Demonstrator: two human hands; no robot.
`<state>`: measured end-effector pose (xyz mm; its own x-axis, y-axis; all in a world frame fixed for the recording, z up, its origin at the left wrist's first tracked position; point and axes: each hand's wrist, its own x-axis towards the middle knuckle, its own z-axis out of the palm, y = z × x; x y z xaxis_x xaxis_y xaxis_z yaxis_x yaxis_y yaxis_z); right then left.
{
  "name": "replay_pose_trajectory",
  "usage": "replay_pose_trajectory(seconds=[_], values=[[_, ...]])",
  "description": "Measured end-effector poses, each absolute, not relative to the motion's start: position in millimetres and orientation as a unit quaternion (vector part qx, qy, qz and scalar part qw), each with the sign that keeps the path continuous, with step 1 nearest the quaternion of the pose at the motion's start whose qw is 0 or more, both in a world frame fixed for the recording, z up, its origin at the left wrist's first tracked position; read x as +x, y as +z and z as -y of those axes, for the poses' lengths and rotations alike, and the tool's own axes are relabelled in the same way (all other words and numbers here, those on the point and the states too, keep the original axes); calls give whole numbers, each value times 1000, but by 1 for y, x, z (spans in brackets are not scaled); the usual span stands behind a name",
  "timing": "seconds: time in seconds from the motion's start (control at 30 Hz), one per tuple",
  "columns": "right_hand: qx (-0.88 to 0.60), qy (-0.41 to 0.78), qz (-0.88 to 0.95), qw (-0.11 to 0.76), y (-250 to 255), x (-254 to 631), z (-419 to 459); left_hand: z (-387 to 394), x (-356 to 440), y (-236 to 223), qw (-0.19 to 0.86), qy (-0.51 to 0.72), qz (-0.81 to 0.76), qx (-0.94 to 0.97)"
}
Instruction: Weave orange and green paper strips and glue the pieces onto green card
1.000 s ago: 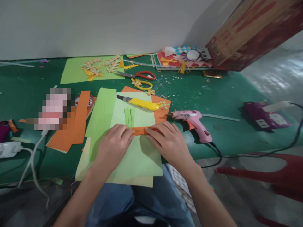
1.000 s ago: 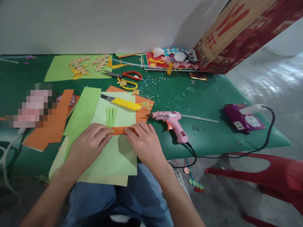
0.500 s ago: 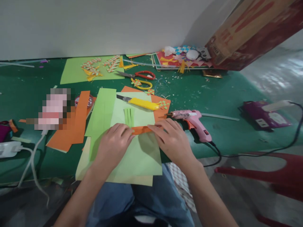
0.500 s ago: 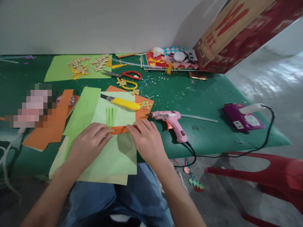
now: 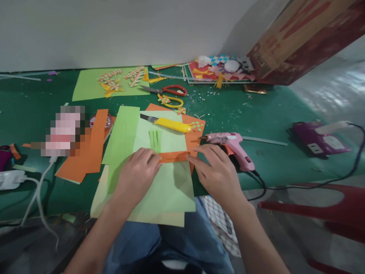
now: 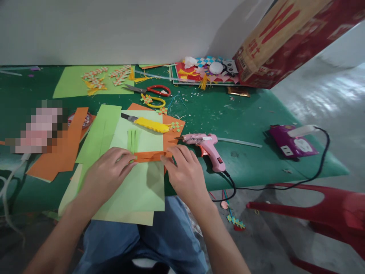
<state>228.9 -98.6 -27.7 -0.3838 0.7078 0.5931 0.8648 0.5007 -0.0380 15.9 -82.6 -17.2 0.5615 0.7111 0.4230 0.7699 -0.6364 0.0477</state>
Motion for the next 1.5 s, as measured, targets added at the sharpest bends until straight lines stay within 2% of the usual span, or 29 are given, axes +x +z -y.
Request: replay_pose_trajectory(seconds=[0.13, 0.4, 1.2, 1.5], values=[[-469, -119, 822, 302, -23, 221, 98, 83, 17, -17, 57, -198, 420, -884], [-465, -67, 849, 244, -27, 208, 92, 82, 19, -14, 35, -166, 403, -899], [-484, -120, 834, 238, -26, 223, 91, 80, 19, -15, 53, -204, 397, -893], [-489, -112, 818, 281, -14, 216, 87, 77, 20, -13, 45, -196, 402, -893]])
